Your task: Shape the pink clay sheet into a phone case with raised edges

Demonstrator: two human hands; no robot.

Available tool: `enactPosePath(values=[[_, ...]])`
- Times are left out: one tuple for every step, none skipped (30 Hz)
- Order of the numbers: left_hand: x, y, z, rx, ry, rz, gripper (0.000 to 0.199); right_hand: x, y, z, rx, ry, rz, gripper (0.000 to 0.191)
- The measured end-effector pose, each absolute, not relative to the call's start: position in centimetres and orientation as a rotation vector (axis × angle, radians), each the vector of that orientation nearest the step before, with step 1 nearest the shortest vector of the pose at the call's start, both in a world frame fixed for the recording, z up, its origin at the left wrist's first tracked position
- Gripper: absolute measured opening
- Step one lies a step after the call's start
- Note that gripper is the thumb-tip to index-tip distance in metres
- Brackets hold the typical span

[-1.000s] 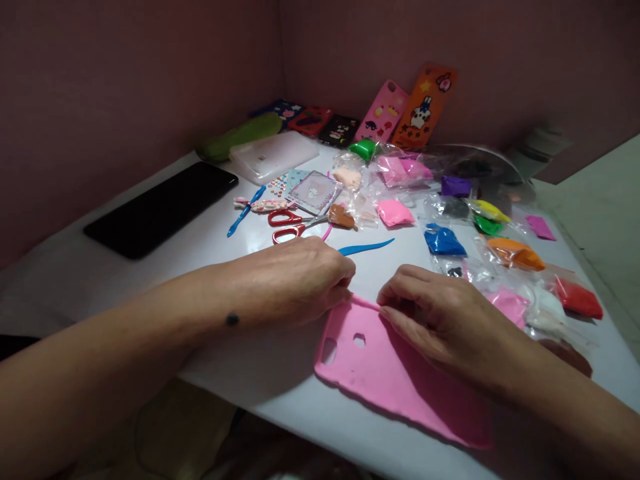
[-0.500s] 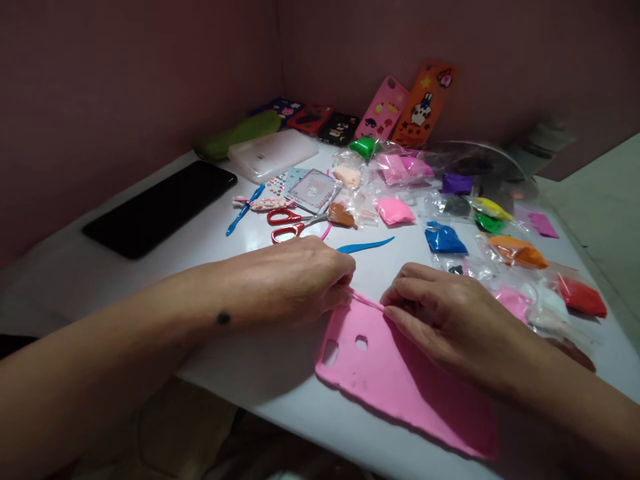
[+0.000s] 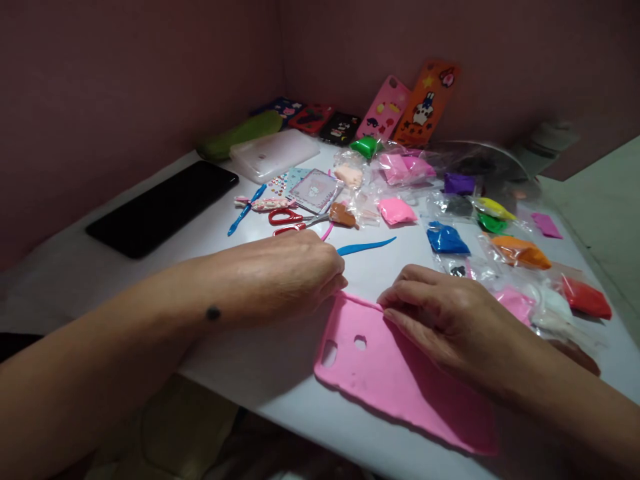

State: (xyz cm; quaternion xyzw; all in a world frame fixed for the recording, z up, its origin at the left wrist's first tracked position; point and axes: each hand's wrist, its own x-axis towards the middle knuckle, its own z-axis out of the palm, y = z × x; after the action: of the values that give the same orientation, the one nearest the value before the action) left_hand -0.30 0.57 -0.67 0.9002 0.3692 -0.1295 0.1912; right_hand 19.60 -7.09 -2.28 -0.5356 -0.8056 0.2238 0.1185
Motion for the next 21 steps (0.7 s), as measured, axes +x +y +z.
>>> enactPosePath(values=[[-0.4,0.6,-0.7,2.548,1.028,-0.345,0.032,19.6,-7.1,-2.3,-1.563,-2.367,0.655,0.020],[-0.6,0.6,-0.7,2.573,1.022,-0.318,0.034,19.7,-7.1,-2.3,-1.560,-2.379,0.658,0.021],[-0.7,0.7,-0.7,2.603,1.022,-0.283,0.036,19.7,-7.2,-2.4,-1.559,-2.385,0.657,0.021],[-0.8,0.7,-0.6,2.629,1.033,-0.245,0.037,19.8,-7.2,-2.4,-1.559,-2.382,0.650,0.021],[-0.9,0.8,-0.6,2.642,1.047,-0.210,0.035,19.8,-7.2,-2.5,-1.562,-2.367,0.641,0.019],[-1.0,0.8,-0.5,2.638,1.054,-0.182,0.033,19.8,-7.2,-2.5,-1.574,-2.341,0.632,0.018],[-1.0,0.8,-0.4,2.617,1.049,-0.155,0.030,19.9,-7.2,-2.6,-1.590,-2.312,0.633,0.017],[-1.1,0.7,-0.3,2.581,1.037,-0.134,0.026,19.9,-7.2,-2.6,-1.609,-2.285,0.638,0.016],[-1.1,0.7,-0.3,2.533,1.025,-0.120,0.021,19.9,-7.2,-2.6,-1.626,-2.266,0.647,0.016],[-1.2,0.5,-0.3,2.481,1.024,-0.104,0.018,19.9,-7.2,-2.6,-1.642,-2.258,0.658,0.016],[-1.4,0.2,-0.4,2.420,1.044,-0.103,0.015,19.9,-7.2,-2.6,-1.655,-2.260,0.666,0.017],[-1.6,-0.2,-0.4,2.355,1.072,-0.104,0.014,19.9,-7.2,-2.6,-1.663,-2.268,0.665,0.017],[-1.9,-0.6,-0.4,2.271,1.077,-0.094,0.017,19.9,-7.2,-2.5,-1.667,-2.278,0.657,0.018],[-2.3,-1.2,-0.4,2.165,1.073,-0.084,0.020,19.8,-7.2,-2.5,-1.671,-2.289,0.649,0.018],[-2.7,-1.9,-0.3,2.040,1.062,-0.077,0.024,19.8,-7.3,-2.5,-1.677,-2.298,0.640,0.017],[-3.0,-2.6,-0.3,1.918,1.063,-0.036,0.026,19.8,-7.3,-2.4,-1.683,-2.307,0.634,0.017],[-3.3,-3.3,-0.2,1.793,1.064,0.009,0.029,19.7,-7.3,-2.4,-1.692,-2.316,0.631,0.018],[-3.6,-4.0,-0.2,1.661,1.070,0.056,0.032,19.7,-7.3,-2.3,-1.704,-2.325,0.633,0.019],[-3.7,-4.7,-0.2,1.548,1.067,0.090,0.036,19.7,-7.3,-2.3,-1.715,-2.335,0.634,0.020],[-3.8,-5.3,-0.2,1.445,1.056,0.139,0.041,19.6,-7.3,-2.3,-1.724,-2.343,0.636,0.021],[-3.9,-5.8,-0.3,1.358,1.040,0.183,0.045,19.6,-7.4,-2.2,-1.728,-2.351,0.638,0.023]])
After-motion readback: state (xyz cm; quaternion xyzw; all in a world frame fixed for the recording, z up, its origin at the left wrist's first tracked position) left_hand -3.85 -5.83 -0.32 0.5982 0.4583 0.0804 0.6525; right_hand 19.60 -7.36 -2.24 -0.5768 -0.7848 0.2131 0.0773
